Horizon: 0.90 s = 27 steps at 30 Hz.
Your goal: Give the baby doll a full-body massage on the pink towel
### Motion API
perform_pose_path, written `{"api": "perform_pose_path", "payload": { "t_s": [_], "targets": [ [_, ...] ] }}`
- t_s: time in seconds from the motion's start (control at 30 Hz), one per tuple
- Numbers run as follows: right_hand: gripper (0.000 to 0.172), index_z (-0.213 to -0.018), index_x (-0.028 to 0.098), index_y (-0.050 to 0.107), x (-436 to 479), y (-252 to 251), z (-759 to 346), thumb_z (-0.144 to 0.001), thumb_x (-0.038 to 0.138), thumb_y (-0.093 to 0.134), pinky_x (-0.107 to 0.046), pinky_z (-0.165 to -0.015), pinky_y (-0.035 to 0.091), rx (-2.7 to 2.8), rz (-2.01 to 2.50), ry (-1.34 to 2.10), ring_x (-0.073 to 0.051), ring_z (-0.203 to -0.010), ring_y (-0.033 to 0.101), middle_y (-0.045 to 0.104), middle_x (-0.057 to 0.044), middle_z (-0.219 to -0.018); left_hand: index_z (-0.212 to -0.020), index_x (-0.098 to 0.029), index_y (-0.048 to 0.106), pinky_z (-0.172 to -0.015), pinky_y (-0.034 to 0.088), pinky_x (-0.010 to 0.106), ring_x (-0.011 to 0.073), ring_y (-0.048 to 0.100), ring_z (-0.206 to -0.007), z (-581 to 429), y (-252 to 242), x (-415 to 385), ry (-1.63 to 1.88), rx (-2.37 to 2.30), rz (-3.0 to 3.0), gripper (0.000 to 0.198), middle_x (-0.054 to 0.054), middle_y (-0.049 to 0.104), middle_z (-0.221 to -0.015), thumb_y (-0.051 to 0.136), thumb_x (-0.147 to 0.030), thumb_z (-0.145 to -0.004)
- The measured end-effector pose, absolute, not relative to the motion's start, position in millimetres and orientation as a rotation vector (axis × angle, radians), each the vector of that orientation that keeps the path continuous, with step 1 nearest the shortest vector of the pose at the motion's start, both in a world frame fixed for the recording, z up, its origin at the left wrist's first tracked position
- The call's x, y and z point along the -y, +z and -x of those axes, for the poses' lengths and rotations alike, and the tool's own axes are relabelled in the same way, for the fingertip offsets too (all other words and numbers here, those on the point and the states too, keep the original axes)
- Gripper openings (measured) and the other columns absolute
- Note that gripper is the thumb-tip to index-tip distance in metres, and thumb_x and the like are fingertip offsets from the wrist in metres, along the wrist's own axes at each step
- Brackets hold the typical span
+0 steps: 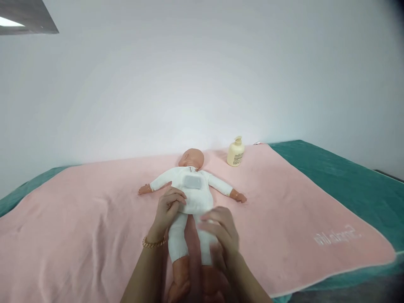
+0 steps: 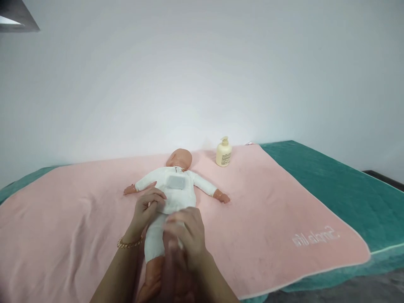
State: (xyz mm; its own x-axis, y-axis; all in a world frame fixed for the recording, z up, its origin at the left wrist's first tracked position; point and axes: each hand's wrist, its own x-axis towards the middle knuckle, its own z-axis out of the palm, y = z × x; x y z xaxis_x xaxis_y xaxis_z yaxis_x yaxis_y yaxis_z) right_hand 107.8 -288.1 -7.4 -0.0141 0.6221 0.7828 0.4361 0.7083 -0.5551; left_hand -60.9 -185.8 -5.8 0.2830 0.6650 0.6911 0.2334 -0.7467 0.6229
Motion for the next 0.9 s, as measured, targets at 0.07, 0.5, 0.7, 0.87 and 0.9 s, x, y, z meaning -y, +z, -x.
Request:
{"api": "perform_pose_path", "payload": {
  "t_s": [0.07,0.5,0.7,0.87,0.9],
  "targets": [
    [0.033,-0.097,0.024,0.061,277.3,-10.5,-108.8,-0.101,0.031,0.029,-0.037,-0.08,0.047,1.565,0.89,0.194,-0.019,-0.089,0.057,0.064,-0.005,-0.092,-0.065,-0.02,0.066,-0.075,0.047,0.032,0.015,0.059,-0.074,61.0,-6.7,186.9,1.414,-0.748,-2.124,0.031,0.001,0.066,-0.074,0.042,-0.002,-0.073],
    [0.029,-0.078,0.018,0.062,235.1,-25.7,-108.0,-0.097,0.023,0.04,-0.035,-0.075,0.041,1.848,1.201,0.35,-0.02,-0.082,0.053,0.061,-0.005,-0.082,-0.056,-0.018,0.063,-0.072,0.044,0.03,0.0139,0.058,-0.064,57.2,-9.7,182.6,1.116,-0.739,-2.182,0.028,0.001,0.065,-0.06,0.044,-0.002,-0.069],
    [0.024,-0.067,0.017,0.061,201.0,-15.5,-114.8,-0.086,0.008,0.05,-0.032,-0.071,0.041,2.242,1.11,0.355,-0.017,-0.071,0.052,0.056,-0.002,-0.068,-0.052,-0.019,0.06,-0.072,0.044,0.031,0.0149,0.058,-0.063,55.6,-13.8,173.1,1.024,-0.791,-2.195,0.027,0.001,0.066,-0.059,0.044,-0.002,-0.065],
    [0.027,-0.069,0.018,0.061,196.0,-24.2,-120.1,-0.09,0.014,0.044,-0.03,-0.068,0.042,1.967,0.963,0.349,-0.017,-0.074,0.053,0.057,-0.004,-0.073,-0.062,-0.019,0.065,-0.07,0.045,0.03,0.0151,0.059,-0.068,58.5,-13.6,175.2,1.206,-0.751,-2.15,0.029,0.001,0.067,-0.066,0.042,-0.002,-0.068],
    [0.027,-0.073,0.018,0.062,197.7,-26.3,-121.8,-0.092,0.015,0.043,-0.031,-0.07,0.043,1.882,0.947,0.353,-0.017,-0.076,0.053,0.058,-0.004,-0.077,-0.066,-0.019,0.066,-0.071,0.045,0.03,0.0157,0.059,-0.072,59.1,-13.1,176.2,1.246,-0.754,-2.154,0.03,0.002,0.068,-0.07,0.041,-0.001,-0.068]
  ]
}}
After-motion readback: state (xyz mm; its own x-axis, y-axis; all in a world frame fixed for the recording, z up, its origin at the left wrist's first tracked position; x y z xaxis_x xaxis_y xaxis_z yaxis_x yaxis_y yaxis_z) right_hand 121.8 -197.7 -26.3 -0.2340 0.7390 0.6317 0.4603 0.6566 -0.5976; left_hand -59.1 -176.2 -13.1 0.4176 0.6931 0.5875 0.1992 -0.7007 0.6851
